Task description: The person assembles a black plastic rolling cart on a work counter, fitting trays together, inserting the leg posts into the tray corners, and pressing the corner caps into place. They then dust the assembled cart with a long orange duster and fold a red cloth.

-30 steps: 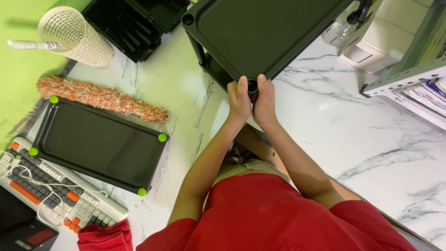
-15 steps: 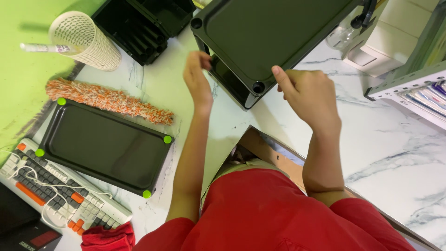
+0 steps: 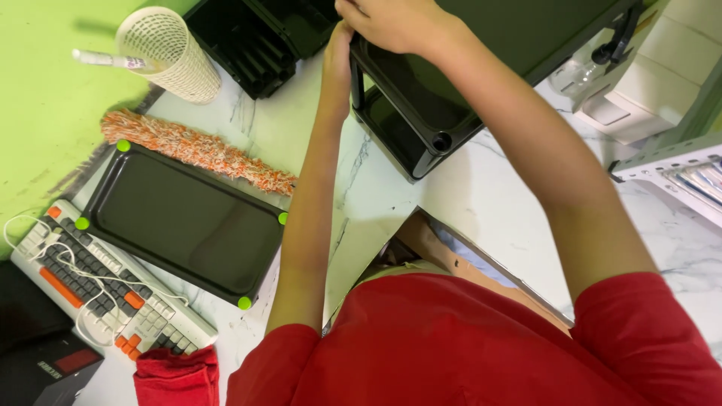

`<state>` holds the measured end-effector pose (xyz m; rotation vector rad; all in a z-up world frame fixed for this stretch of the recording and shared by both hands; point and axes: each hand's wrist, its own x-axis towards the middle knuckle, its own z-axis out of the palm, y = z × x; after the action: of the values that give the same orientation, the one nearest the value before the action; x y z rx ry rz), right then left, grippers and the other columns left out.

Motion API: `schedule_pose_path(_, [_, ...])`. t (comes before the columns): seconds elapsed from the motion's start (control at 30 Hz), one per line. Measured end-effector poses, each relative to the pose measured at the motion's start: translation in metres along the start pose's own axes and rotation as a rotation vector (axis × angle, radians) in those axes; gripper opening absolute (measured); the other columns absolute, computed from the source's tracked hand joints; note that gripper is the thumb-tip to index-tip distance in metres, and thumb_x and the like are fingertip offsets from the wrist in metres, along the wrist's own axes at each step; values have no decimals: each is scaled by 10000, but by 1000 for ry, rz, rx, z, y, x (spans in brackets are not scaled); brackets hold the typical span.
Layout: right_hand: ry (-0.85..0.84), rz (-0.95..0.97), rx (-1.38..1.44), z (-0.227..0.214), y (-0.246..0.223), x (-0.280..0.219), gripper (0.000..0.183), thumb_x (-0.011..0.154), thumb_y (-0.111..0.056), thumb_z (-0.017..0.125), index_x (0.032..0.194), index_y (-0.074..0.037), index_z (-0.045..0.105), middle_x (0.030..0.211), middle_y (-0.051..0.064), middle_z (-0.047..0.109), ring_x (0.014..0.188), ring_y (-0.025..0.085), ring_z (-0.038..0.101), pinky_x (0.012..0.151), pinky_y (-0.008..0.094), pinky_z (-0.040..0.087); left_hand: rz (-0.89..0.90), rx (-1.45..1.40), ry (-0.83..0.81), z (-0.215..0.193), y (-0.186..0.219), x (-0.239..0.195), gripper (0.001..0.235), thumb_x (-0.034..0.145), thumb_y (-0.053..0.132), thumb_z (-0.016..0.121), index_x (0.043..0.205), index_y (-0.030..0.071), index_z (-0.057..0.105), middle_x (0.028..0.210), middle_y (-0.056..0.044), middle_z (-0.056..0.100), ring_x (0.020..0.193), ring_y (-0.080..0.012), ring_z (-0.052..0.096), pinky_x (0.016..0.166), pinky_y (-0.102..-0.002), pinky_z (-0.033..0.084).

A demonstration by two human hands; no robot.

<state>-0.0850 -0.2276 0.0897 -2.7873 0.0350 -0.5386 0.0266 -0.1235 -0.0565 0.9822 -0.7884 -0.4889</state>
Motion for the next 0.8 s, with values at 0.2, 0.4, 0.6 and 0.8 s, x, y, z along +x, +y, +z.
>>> schedule_pose_path(0.2, [-173, -23, -12, 21, 4, 39, 544, 1119, -482, 380, 1040, -63, 716, 903, 169, 715, 826, 397, 675, 729, 527, 503, -158, -96, -12, -9, -1, -1, 498, 1139, 362, 464, 1400, -41, 596, 1335, -99, 626, 1215, -182, 563, 1082, -327, 428])
schedule_pose_path(0.4, [-125, 28, -99, 30, 5, 34, 582, 1087, -508, 362, 911, -143, 780, 789, 174, 709, 750, 406, 671, 698, 539, 487, -159, -180, -6, 1, 5, -6, 428, 1106, 320, 449, 1409, 31, 538, 1348, -44, 602, 1234, -136, 553, 1080, -288, 426])
schedule_pose_path(0.6, [-9, 70, -143, 41, 6, 31, 641, 1116, -445, 367, 732, -96, 743, 679, 184, 665, 657, 413, 633, 633, 532, 479, -116, -203, -3, 0, -2, -8, 411, 1127, 281, 453, 1398, -6, 567, 1331, -77, 620, 1218, -155, 564, 1079, -304, 437])
schedule_pose_path(0.8, [-18, 57, -72, 26, 1, 32, 573, 1103, -459, 365, 859, -108, 746, 728, 178, 680, 712, 414, 640, 666, 527, 476, -138, -181, -7, 5, 18, -11, 443, 1119, 281, 461, 1445, -8, 538, 1382, -77, 604, 1261, -161, 549, 1112, -302, 413])
